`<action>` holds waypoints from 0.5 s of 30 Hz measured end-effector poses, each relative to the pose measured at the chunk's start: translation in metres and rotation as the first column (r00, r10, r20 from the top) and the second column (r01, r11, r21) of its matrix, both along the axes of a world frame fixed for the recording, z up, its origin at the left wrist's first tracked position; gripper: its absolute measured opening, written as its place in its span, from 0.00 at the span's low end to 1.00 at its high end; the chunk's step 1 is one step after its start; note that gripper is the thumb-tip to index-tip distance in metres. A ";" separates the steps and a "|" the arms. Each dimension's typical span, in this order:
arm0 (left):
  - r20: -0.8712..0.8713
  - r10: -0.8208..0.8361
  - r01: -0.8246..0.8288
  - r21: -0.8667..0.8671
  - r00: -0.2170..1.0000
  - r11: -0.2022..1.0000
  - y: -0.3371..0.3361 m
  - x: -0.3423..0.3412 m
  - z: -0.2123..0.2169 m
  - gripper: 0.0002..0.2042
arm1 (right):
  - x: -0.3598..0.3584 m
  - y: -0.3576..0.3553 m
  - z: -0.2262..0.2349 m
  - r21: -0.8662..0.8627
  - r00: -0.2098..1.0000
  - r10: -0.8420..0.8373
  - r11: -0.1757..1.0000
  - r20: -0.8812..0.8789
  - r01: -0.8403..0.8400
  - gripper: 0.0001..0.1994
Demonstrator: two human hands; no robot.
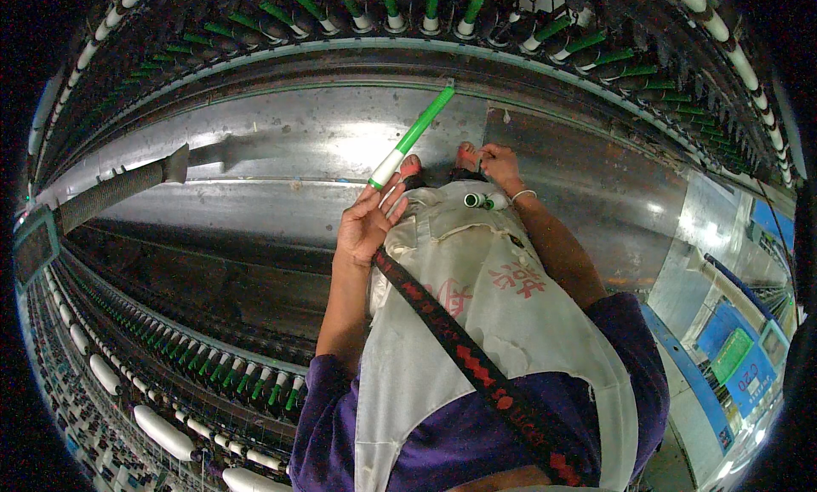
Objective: The person repairs a textile spinning machine by replacing empty bobbins with full ones and threading the yarn through the machine's guides. They use a green tool to assist with threading and secure the yarn to the bobbin.
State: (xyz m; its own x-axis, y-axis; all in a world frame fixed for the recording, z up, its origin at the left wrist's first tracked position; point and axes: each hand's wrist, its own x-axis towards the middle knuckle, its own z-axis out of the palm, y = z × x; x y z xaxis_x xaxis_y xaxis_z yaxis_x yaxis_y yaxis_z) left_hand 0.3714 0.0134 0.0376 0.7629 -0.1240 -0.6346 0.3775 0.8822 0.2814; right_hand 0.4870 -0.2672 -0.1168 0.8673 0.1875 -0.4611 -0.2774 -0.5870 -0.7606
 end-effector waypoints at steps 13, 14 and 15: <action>0.009 0.000 0.000 0.001 1.000 1.000 0.000 -0.001 -0.001 0.26 | -0.003 -0.002 0.007 0.204 0.988 -0.079 0.973 -0.137 0.106 0.06; 0.007 0.002 -0.002 -0.003 1.000 1.000 0.000 -0.001 -0.001 0.26 | -0.003 -0.002 0.006 0.230 0.989 -0.077 0.968 -0.126 0.105 0.06; 0.005 0.005 -0.005 -0.007 1.000 1.000 0.000 -0.001 -0.001 0.26 | -0.003 -0.003 0.004 0.224 0.991 -0.062 0.971 -0.117 0.087 0.04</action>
State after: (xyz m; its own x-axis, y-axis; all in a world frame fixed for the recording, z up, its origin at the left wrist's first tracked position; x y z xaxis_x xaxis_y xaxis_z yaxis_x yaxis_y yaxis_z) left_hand 0.3701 0.0133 0.0364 0.7667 -0.1250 -0.6297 0.3720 0.8859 0.2771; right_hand 0.4837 -0.2699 -0.1126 0.8302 0.2352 -0.5055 -0.4018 -0.3762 -0.8349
